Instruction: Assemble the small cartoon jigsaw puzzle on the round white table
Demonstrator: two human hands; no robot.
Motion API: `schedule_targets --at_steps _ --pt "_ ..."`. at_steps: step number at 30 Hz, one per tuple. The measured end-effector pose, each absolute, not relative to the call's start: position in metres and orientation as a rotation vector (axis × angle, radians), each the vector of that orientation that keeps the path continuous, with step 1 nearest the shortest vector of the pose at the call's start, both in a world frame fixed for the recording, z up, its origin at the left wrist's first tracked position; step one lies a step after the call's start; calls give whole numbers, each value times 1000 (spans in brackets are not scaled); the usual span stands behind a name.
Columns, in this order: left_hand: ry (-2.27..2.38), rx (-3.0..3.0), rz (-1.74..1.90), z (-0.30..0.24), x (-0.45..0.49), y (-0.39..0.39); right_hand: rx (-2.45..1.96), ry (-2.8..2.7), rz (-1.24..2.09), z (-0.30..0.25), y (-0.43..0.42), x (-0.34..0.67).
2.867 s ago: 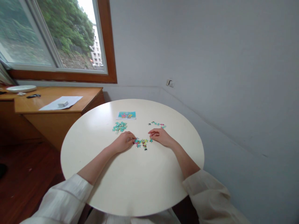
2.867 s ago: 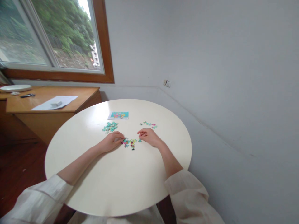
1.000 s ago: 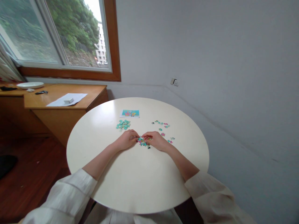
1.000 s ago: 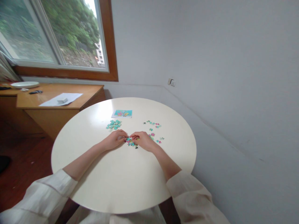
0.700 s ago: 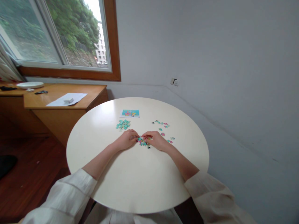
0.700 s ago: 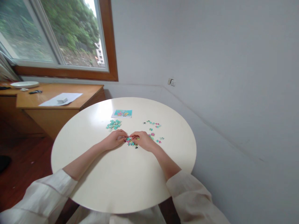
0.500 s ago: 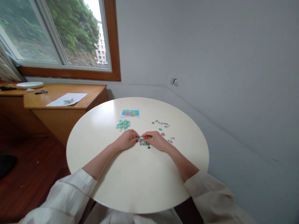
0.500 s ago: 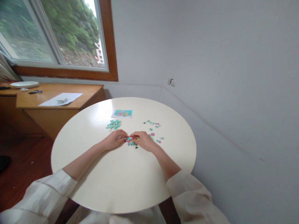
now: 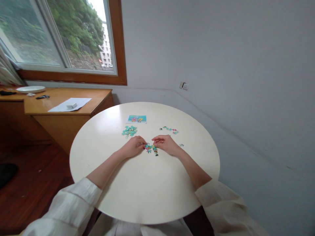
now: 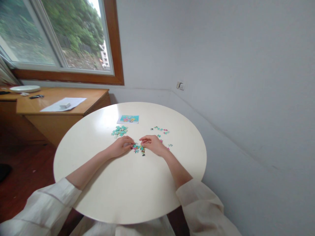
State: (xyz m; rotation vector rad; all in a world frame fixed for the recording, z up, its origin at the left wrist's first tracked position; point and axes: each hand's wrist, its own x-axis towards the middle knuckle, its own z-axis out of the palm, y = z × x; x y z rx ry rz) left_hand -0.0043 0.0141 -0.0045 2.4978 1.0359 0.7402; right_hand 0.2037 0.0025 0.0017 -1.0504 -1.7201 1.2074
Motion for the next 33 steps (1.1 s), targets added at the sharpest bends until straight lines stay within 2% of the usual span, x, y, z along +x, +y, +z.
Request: schedule_targets --at_steps 5,16,24,33 --pt "1047 2499 734 -3 -3 13 -1052 -1783 1210 -1 0 198" --pt "1041 2481 741 -5 -4 14 -1081 -1978 995 -4 -1 193" --pt "1049 2493 745 -2 -3 12 -1083 -2056 565 0 0 196" --pt "1050 2483 752 -3 -3 13 -1109 -2041 541 4 -1 203"
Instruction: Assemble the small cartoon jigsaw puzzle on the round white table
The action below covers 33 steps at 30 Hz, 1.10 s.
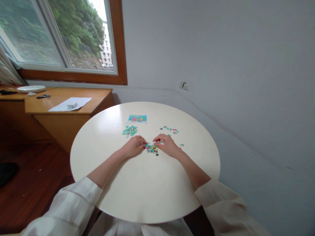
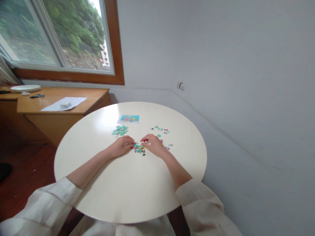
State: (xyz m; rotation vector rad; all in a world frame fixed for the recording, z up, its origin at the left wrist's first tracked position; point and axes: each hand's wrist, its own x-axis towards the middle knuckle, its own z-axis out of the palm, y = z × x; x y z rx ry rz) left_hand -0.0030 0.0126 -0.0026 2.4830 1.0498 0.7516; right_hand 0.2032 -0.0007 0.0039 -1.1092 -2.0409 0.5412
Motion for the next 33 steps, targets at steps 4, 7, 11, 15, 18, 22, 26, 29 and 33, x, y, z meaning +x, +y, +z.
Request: schedule_targets --at_steps 4,7,11,15,18,22,26,29,33 --pt "1047 2486 750 -3 -3 13 -1080 -2133 594 5 -3 203" --pt "1055 2480 764 -4 -3 13 -1083 -2194 598 5 -4 203" --pt "1037 2482 775 -5 -3 13 -1144 -2223 586 5 -4 203" --pt "1026 2482 773 -5 -3 13 -1157 -2250 592 4 -4 202" --pt "1021 2485 774 -6 -3 13 -1146 -2260 619 4 -4 202" --pt "1019 2488 779 -7 -4 15 -1151 -2256 630 4 -5 202" --pt "1016 2488 790 -8 -4 16 -1154 -2270 624 5 -4 202" --pt "1019 2491 786 -7 -4 15 -1155 -2264 638 7 -5 201" --pt "1021 2490 774 -5 -3 14 -1136 -2177 766 8 -6 200"
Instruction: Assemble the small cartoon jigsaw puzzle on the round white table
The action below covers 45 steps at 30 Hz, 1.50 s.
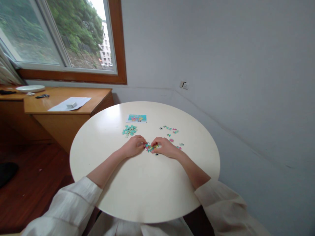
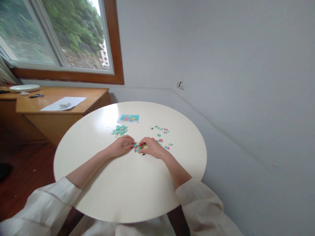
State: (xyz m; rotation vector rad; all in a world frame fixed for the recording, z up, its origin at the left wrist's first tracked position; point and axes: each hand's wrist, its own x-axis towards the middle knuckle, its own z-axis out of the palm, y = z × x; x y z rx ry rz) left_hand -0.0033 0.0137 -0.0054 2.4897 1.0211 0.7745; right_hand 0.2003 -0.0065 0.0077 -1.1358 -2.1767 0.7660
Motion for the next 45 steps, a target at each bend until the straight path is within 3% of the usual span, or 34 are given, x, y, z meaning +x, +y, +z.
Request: schedule_targets --at_steps 6,13,45 --pt "1024 2495 778 -7 -4 14 -1089 -1920 1110 7 -5 202" --pt "1019 2494 773 -10 -5 17 -1104 -1724 1253 5 6 226" --pt "1023 2493 780 -10 -5 16 -1199 -2021 1045 -2 9 228"
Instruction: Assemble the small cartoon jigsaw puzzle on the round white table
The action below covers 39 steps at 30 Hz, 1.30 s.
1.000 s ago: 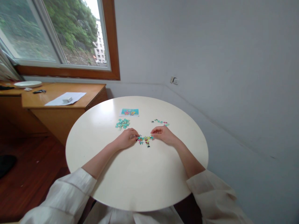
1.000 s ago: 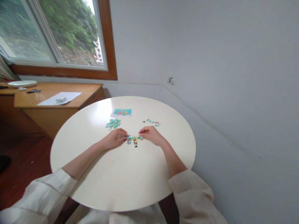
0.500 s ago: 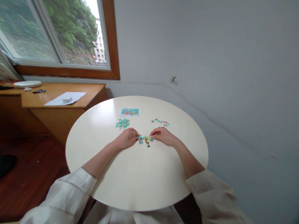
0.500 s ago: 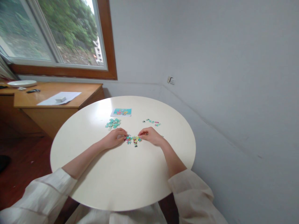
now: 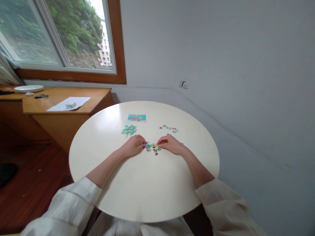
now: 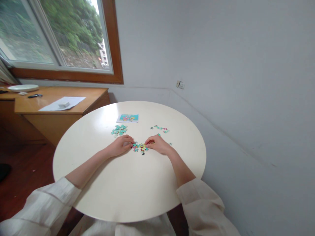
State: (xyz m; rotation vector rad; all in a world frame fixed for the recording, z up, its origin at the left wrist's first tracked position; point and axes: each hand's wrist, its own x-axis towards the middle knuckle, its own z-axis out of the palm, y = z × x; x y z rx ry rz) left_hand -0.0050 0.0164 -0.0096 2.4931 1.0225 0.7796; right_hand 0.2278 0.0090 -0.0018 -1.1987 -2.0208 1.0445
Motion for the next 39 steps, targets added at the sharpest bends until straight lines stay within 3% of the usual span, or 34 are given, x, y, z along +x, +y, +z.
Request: schedule_targets --at_steps 39 --pt "1009 2501 784 -10 -5 17 -1272 -2040 895 5 2 217"
